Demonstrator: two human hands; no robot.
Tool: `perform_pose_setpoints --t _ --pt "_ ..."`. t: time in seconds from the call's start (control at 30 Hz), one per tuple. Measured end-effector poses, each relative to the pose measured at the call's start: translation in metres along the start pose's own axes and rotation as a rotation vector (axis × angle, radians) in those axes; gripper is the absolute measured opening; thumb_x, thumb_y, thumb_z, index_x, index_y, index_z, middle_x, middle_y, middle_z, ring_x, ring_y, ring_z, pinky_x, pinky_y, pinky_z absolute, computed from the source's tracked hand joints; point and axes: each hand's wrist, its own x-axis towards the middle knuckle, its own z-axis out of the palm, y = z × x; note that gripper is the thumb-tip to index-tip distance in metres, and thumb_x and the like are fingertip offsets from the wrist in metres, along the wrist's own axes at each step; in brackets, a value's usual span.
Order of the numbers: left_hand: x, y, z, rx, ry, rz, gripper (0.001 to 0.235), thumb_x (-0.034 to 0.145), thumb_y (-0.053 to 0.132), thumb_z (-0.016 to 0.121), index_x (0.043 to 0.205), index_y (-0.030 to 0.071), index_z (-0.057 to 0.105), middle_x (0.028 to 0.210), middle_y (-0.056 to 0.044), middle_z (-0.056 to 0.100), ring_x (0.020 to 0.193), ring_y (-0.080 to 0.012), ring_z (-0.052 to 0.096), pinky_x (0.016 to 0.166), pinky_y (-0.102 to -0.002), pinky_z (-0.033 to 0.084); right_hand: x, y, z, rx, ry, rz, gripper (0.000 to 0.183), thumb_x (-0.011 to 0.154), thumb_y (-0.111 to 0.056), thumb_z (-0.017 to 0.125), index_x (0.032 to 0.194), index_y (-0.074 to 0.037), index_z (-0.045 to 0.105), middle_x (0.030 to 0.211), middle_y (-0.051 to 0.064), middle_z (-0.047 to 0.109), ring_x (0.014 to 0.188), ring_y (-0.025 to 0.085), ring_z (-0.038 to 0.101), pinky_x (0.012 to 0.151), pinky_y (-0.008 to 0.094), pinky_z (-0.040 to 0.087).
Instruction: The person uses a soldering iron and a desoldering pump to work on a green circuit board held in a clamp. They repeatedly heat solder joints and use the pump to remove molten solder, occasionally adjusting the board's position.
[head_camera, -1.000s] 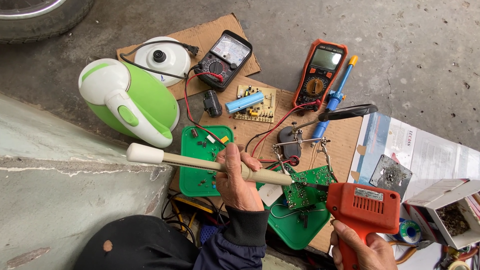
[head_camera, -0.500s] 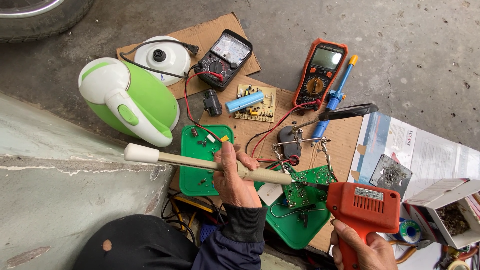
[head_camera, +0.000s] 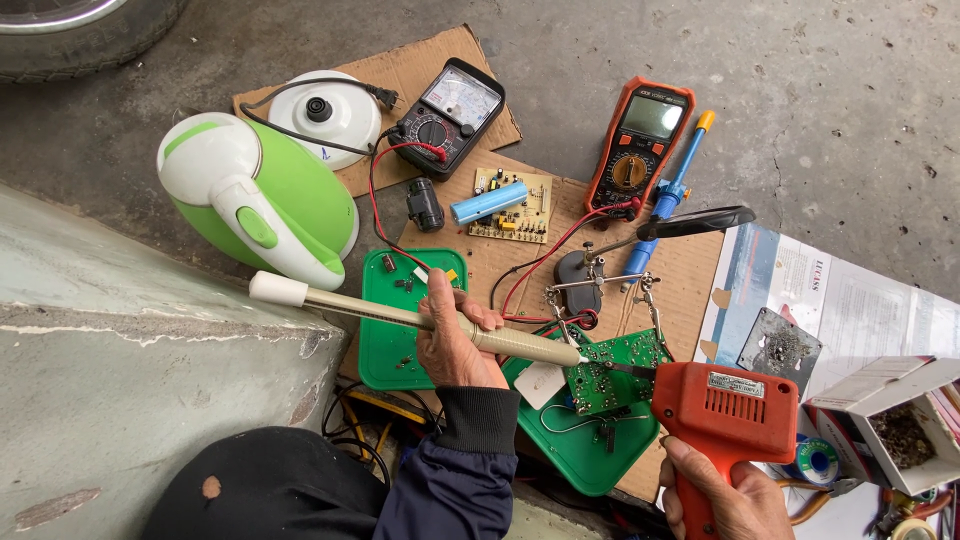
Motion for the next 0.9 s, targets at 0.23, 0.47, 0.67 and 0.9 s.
perform_pose_setpoints --t 0.23,0.47,0.67,0.9 --pt "0.003 -0.006 -0.003 0.044 -0.052 0.087 0.05 0.095 0.042 0.08 0.069 0.015 0.046 0.052 -0.002 0.046 0.047 -0.0187 0.047 0.055 -0.039 0.047 0.001 0.0 0.0 0.002 0.002 0.013 0.025 0.104 -0.01 0.077 0.112 0.013 0.068 0.084 0.031 0.064 0.054 0.04 0.048 0.043 0.049 0.035" --pt "-0.002 -0.009 -0.006 0.015 -0.129 0.125 0.046 0.094 0.039 0.083 0.077 0.016 0.047 0.055 -0.002 0.049 0.049 -0.0181 0.047 0.056 -0.04 0.046 -0.008 0.0 0.0 0.009 0.005 0.019 0.029 0.104 -0.014 0.08 0.104 0.012 0.068 0.076 0.031 0.062 0.052 0.039 0.049 0.044 0.047 0.035" --pt "-0.027 0.041 0.009 0.105 -0.342 0.298 0.036 0.082 0.022 0.085 0.105 0.008 0.061 0.067 -0.008 0.057 0.057 -0.0181 0.056 0.06 -0.038 0.06 -0.009 0.017 -0.034 0.115 -0.018 -0.225 0.033 0.104 -0.011 0.073 0.102 0.021 0.066 0.085 0.037 0.069 0.041 0.041 0.041 0.033 0.045 0.028" --pt "-0.098 0.097 0.026 0.997 -1.119 0.779 0.082 0.078 -0.016 0.053 0.152 0.017 0.05 0.133 -0.008 0.07 0.088 -0.0188 0.071 0.075 -0.032 0.064 -0.004 0.005 -0.084 0.184 0.056 -0.343 0.027 0.111 -0.017 0.069 0.122 0.007 0.065 0.107 0.026 0.074 0.055 0.036 0.048 0.044 0.045 0.035"
